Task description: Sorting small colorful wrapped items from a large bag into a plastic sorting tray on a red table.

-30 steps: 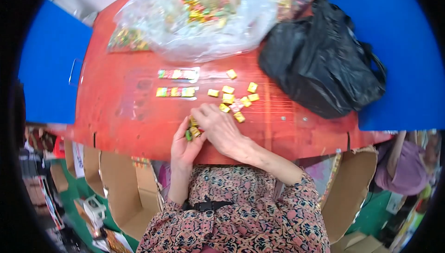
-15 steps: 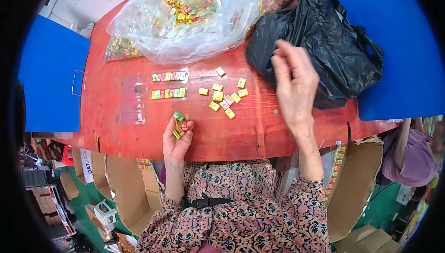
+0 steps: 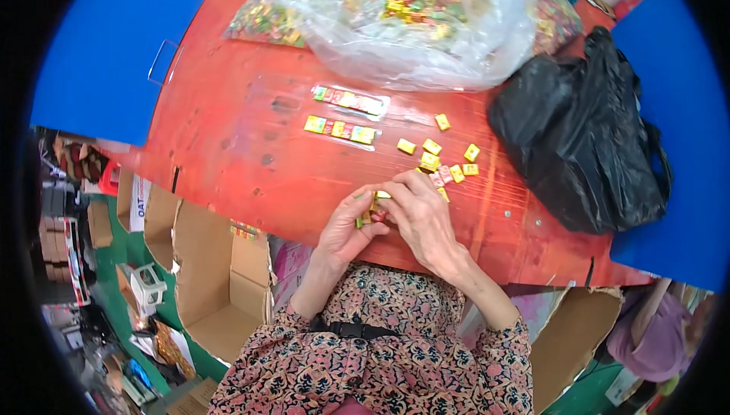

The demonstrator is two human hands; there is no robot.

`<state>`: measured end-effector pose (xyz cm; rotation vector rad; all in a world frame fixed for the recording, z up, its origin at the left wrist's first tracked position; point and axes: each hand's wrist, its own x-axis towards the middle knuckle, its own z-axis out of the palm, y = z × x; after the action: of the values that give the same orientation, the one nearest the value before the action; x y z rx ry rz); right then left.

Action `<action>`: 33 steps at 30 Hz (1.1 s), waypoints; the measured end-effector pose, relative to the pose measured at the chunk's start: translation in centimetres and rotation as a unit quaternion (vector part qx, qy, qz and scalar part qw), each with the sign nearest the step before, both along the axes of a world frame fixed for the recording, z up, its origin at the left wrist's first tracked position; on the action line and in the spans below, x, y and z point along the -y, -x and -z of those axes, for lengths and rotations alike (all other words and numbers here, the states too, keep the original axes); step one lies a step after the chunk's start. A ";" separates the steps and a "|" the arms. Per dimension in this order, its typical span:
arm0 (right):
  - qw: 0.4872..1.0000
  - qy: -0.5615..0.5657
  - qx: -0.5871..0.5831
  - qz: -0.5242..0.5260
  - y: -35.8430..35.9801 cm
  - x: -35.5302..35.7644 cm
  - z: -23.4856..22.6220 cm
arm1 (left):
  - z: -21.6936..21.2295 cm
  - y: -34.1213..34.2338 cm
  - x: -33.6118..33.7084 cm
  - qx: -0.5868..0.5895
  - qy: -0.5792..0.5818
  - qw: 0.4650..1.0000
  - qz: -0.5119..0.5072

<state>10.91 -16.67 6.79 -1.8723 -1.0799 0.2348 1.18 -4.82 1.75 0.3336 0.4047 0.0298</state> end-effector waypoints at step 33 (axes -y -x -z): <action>0.989 -0.010 -0.143 0.039 -0.5 -0.1 0.0 | -0.4 -0.8 -0.9 0.100 0.226 0.965 -0.087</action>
<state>11.39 -16.61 6.81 -1.7933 -0.8095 0.4302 2.02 -3.95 2.15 -0.1568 0.2285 0.1400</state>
